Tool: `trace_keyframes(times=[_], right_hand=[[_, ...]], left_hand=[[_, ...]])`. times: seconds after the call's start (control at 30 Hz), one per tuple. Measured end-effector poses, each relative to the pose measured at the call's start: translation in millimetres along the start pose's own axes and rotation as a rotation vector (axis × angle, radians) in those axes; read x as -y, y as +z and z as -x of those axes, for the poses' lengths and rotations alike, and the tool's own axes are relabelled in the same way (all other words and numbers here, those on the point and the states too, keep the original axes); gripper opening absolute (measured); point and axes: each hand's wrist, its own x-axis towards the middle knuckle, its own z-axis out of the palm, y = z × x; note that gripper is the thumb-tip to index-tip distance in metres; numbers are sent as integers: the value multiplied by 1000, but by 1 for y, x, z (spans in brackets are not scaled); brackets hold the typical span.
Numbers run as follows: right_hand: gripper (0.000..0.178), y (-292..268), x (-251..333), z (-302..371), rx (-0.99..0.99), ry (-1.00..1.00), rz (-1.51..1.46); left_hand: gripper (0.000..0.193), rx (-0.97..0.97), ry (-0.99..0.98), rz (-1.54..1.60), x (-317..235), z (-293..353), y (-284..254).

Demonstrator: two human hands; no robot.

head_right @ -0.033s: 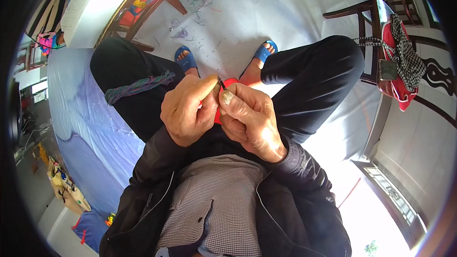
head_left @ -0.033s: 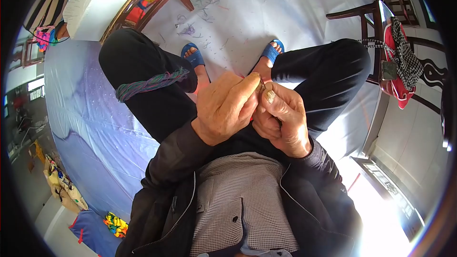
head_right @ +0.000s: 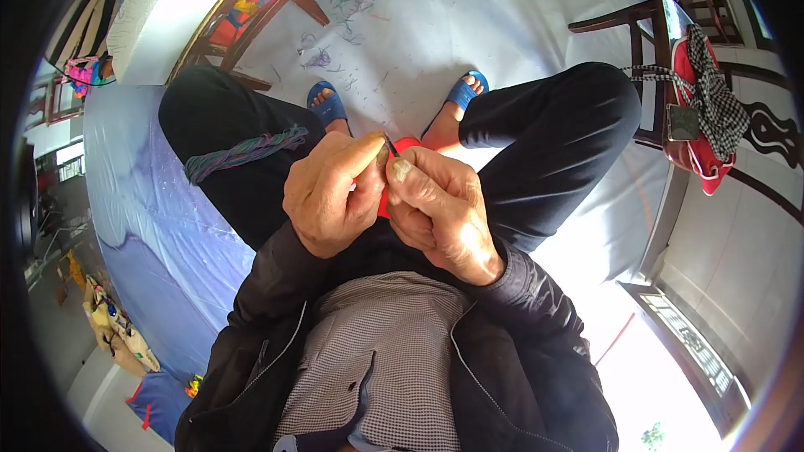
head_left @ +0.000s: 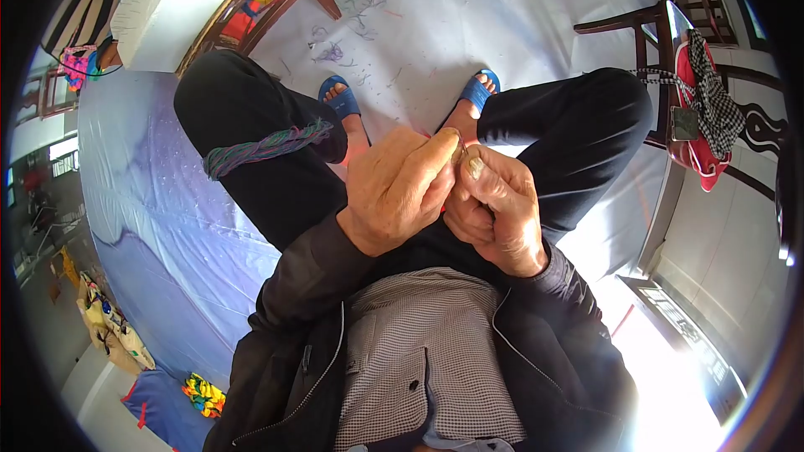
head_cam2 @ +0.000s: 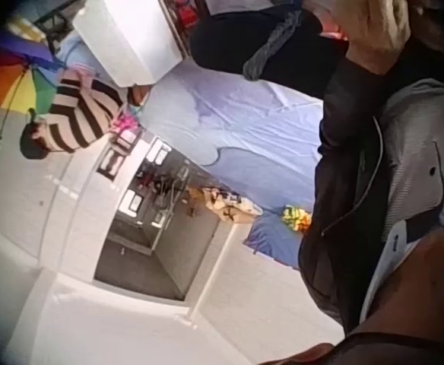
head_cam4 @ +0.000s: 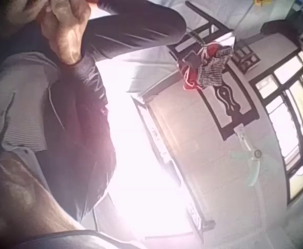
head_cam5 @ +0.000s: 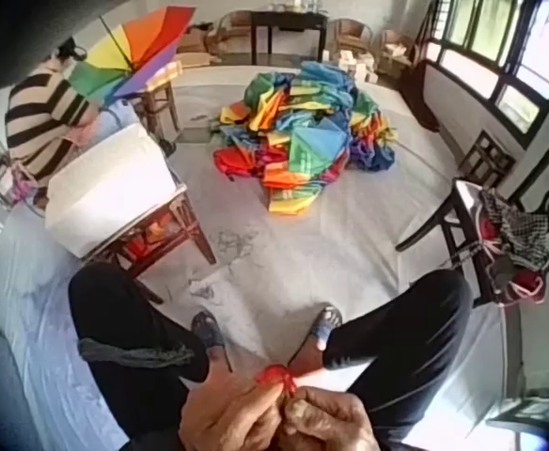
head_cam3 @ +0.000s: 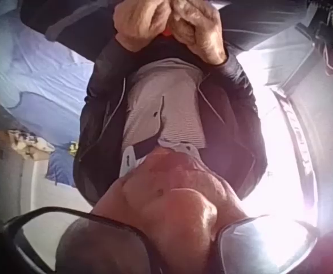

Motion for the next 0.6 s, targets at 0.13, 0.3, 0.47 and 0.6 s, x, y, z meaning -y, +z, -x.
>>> trace_keyframes(times=[0.13, 0.3, 0.47, 0.6], right_hand=[[38, -5, -1, -2, 16, -38, 34], [39, 1, 3, 0, -57, -2, 71], [35, 0, 2, 0, -27, 7, 77], [30, -9, 2, 3, -37, -4, 47]], left_hand=[[32, 7, -3, -20, -2, -3, -3], [32, 8, -17, -58, 0, 1, -3], [33, 17, -53, -29, -1, 3, -1], [34, 2, -30, 61, -3, -4, 6]])
